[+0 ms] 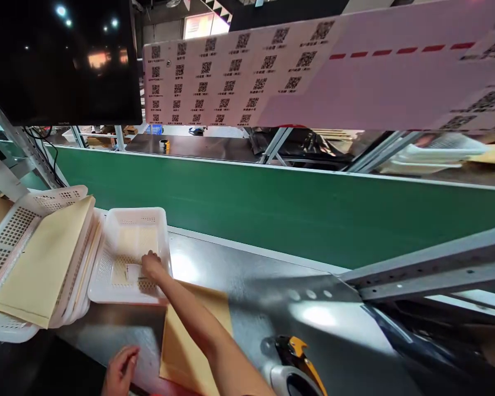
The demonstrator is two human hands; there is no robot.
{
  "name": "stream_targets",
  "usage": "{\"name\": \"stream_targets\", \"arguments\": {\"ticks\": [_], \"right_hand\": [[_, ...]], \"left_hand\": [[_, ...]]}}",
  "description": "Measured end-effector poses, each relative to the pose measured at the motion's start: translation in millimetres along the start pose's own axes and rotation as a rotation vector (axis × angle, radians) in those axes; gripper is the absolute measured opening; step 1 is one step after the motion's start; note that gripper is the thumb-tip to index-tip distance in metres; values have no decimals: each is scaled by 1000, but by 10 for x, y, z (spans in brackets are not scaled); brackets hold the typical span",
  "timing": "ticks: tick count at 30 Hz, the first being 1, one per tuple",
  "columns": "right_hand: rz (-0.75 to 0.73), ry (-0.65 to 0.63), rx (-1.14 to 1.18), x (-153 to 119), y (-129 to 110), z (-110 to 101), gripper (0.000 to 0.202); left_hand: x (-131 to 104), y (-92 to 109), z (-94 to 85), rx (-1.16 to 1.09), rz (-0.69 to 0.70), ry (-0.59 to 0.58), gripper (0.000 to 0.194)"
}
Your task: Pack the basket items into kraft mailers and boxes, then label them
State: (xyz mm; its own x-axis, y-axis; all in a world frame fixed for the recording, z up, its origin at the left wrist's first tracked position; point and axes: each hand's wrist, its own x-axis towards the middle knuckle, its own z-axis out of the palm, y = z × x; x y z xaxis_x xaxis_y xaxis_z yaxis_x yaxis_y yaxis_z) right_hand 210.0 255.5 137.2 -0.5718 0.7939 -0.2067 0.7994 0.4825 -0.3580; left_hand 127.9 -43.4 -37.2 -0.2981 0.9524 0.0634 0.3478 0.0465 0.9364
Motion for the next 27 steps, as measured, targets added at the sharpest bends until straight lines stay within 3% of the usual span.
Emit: {"name": "stream_targets", "arguments": {"ticks": [2, 4, 6, 8, 9, 10, 11, 14, 16, 19, 22, 27], "right_hand": [[-73, -14, 22, -352, 9, -56, 15], [-183, -39, 43, -853, 51, -82, 17], [-327, -67, 85, -1427, 144, -73, 16], [-415, -33, 199, -1950, 286, -34, 18], [-390, 25, 299, -2164, 369, -3, 18], [-303, 111, 432, -2340, 454, 37, 20], [-171, 220, 589, -2482, 539, 88, 23], [223, 516, 1087, -2775, 738, 306, 29], [338, 609, 1308, -2927, 793, 477, 32], [425, 673, 1351, -3151, 764, 679, 32], [424, 690, 1191, -3347, 690, 750, 22], [248, 701, 946, -3491, 634, 689, 6]], "left_hand": [[89, 356, -142, 6, 54, 111, 43], [250, 738, -236, 90, 148, 208, 60], [438, 1105, -251, 191, 260, 197, 72], [585, 1422, -165, 193, 370, -49, 50], [624, 1553, -84, 148, 373, -204, 34], [634, 1661, 17, 78, 319, -331, 27], [615, 1745, 132, -6, 213, -409, 32], [431, 1868, 488, -257, -188, -401, 52], [288, 1881, 672, -362, -331, -483, 57], [186, 1904, 830, -407, -368, -668, 61], [230, 1997, 886, -357, -363, -624, 58], [331, 2191, 881, -236, -279, -648, 44]]}}
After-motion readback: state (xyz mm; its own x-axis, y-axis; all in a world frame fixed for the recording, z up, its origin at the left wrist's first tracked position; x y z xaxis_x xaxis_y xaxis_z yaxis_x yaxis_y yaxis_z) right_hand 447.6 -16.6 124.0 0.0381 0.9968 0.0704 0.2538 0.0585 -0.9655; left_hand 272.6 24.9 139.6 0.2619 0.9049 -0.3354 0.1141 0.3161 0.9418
